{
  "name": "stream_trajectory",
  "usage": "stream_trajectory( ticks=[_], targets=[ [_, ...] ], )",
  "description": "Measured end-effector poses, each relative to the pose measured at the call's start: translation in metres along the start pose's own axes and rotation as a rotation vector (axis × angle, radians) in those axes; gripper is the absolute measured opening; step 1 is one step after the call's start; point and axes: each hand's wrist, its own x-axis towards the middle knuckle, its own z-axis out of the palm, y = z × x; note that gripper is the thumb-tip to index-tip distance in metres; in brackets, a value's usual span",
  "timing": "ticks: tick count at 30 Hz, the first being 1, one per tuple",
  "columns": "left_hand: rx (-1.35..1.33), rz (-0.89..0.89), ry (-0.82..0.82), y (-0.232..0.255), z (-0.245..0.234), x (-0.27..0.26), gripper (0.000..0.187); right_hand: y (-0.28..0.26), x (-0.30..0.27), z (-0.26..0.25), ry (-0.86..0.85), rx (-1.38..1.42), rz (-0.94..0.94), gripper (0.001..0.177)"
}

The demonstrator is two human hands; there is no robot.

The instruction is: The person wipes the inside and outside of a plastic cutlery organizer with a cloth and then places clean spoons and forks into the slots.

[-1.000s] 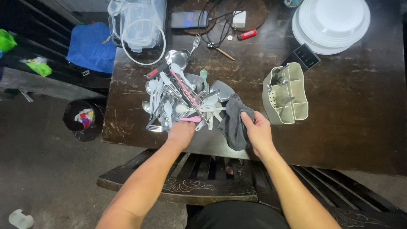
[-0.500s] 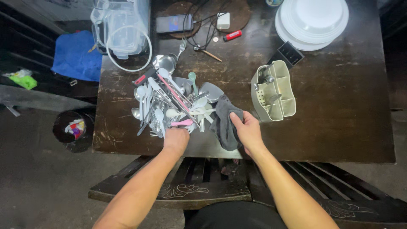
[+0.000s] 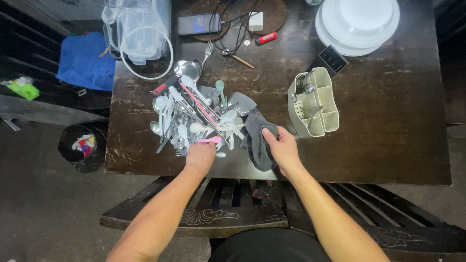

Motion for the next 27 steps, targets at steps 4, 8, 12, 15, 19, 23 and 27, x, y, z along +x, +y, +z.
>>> stream_trajectory(
  ticks=[4,8,12,15,19,23,27],
  targets=[
    [0.065,0.089,0.014,-0.002,-0.013,-0.002,0.019,0.002,0.001,0.000,-0.007,0.000,-0.003,0.027],
    [0.012,0.136,0.089,-0.001,-0.037,-0.009,0.018,0.001,0.002,-0.002,0.015,-0.023,-0.003,0.027],
    [-0.273,0.144,-0.022,-0.006,-0.071,-0.013,0.034,0.003,0.003,-0.003,0.018,-0.002,-0.008,0.027],
    [-0.556,0.074,0.074,-0.014,-0.100,-0.017,0.020,0.005,0.006,-0.005,0.009,-0.003,-0.029,0.027],
    [-0.881,-0.158,0.128,-0.022,-0.145,-0.026,0.023,0.001,0.005,-0.004,-0.022,0.103,0.016,0.026],
    [-1.554,-0.177,0.410,0.006,-0.168,-0.037,0.014,-0.012,0.002,-0.002,-0.114,0.328,0.106,0.030],
    [-1.184,0.227,0.701,0.062,-0.171,-0.053,0.027,-0.024,-0.006,-0.002,-0.243,0.516,0.211,0.036]
  ],
)
